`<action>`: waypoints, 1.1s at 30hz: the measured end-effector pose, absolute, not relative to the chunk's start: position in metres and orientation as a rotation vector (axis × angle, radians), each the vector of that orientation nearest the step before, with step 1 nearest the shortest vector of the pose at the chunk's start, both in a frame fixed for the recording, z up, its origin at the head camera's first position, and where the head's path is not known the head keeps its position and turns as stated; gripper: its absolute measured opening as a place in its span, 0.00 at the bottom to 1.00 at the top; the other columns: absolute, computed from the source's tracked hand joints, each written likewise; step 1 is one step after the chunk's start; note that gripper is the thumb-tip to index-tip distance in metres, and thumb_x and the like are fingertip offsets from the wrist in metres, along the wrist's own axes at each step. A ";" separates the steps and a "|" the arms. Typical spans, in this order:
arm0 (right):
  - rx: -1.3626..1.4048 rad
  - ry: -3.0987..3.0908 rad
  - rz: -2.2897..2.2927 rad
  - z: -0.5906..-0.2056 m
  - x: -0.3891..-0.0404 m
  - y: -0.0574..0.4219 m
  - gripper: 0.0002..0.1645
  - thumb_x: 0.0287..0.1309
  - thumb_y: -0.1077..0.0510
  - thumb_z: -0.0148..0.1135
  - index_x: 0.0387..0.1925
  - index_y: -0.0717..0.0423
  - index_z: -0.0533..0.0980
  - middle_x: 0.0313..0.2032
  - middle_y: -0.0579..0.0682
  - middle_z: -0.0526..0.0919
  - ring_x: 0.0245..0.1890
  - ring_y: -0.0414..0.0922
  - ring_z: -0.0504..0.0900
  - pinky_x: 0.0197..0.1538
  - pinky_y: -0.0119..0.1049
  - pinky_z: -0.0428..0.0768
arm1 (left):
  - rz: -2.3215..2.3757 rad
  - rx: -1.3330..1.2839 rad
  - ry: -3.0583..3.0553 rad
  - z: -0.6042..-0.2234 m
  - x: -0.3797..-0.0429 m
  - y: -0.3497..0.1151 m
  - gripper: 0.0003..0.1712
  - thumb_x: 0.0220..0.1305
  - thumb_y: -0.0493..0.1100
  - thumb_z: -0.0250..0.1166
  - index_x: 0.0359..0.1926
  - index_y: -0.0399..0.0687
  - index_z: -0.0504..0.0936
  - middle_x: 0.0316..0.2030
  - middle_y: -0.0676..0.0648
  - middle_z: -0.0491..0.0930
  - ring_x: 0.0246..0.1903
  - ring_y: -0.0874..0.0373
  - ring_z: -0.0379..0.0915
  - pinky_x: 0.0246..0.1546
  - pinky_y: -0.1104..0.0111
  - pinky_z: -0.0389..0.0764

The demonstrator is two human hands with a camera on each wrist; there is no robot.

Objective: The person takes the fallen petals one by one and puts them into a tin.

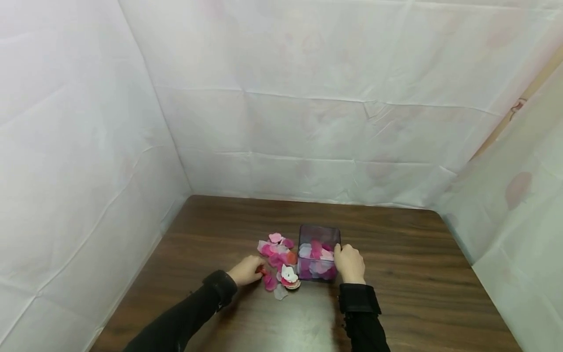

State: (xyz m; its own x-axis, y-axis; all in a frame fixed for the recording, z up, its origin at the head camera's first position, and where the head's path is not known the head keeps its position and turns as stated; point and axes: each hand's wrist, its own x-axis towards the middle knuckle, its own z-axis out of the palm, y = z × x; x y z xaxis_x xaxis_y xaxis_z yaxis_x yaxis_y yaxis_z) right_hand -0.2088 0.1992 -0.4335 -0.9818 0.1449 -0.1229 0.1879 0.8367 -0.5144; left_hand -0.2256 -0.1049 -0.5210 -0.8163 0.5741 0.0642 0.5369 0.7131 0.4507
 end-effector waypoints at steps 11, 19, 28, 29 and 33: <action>0.266 2.955 -0.832 -0.434 -0.212 0.198 0.30 0.67 0.51 0.37 0.43 0.75 0.74 0.41 0.73 0.79 0.43 0.69 0.78 0.40 0.56 0.76 | 0.899 0.784 2.908 -0.477 -0.253 -0.093 0.08 0.57 0.35 0.66 0.25 0.44 0.75 0.21 0.53 0.71 0.22 0.65 0.63 0.24 0.75 0.67; 0.256 2.929 -0.867 -0.435 -0.211 0.200 0.30 0.68 0.51 0.37 0.44 0.75 0.74 0.25 0.61 0.79 0.27 0.55 0.80 0.32 0.48 0.75 | 1.019 0.999 2.958 -0.426 -0.264 -0.035 0.02 0.58 0.37 0.66 0.33 0.45 0.80 0.28 0.51 0.80 0.27 0.66 0.70 0.29 0.78 0.71; 0.247 2.911 -0.899 -0.436 -0.211 0.199 0.30 0.69 0.51 0.36 0.43 0.75 0.73 0.19 0.57 0.77 0.18 0.47 0.75 0.28 0.44 0.73 | 0.733 1.316 2.899 -0.401 -0.263 0.017 0.01 0.63 0.39 0.62 0.34 0.48 0.79 0.31 0.54 0.79 0.29 0.68 0.69 0.32 0.83 0.68; 0.253 2.908 -0.898 -0.437 -0.211 0.198 0.30 0.69 0.50 0.36 0.43 0.74 0.73 0.19 0.56 0.77 0.18 0.47 0.76 0.27 0.43 0.73 | 0.706 1.333 2.890 -0.402 -0.263 0.020 0.01 0.63 0.39 0.61 0.35 0.48 0.80 0.32 0.54 0.80 0.30 0.68 0.71 0.33 0.83 0.69; 0.272 2.894 -0.897 -0.437 -0.212 0.197 0.30 0.68 0.50 0.36 0.42 0.74 0.73 0.19 0.56 0.78 0.19 0.47 0.76 0.25 0.42 0.72 | 0.539 1.378 2.812 -0.406 -0.261 0.023 0.08 0.62 0.40 0.63 0.43 0.48 0.81 0.40 0.52 0.83 0.38 0.65 0.77 0.40 0.80 0.74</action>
State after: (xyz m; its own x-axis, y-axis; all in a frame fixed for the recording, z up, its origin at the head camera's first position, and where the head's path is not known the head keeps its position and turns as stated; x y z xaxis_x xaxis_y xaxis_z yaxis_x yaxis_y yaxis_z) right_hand -0.2117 0.1968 -0.4370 -0.9791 0.1401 -0.1476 0.1990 0.8107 -0.5505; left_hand -0.2615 0.0231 -0.4065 -0.6234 0.7611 0.1792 0.7734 0.5666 0.2844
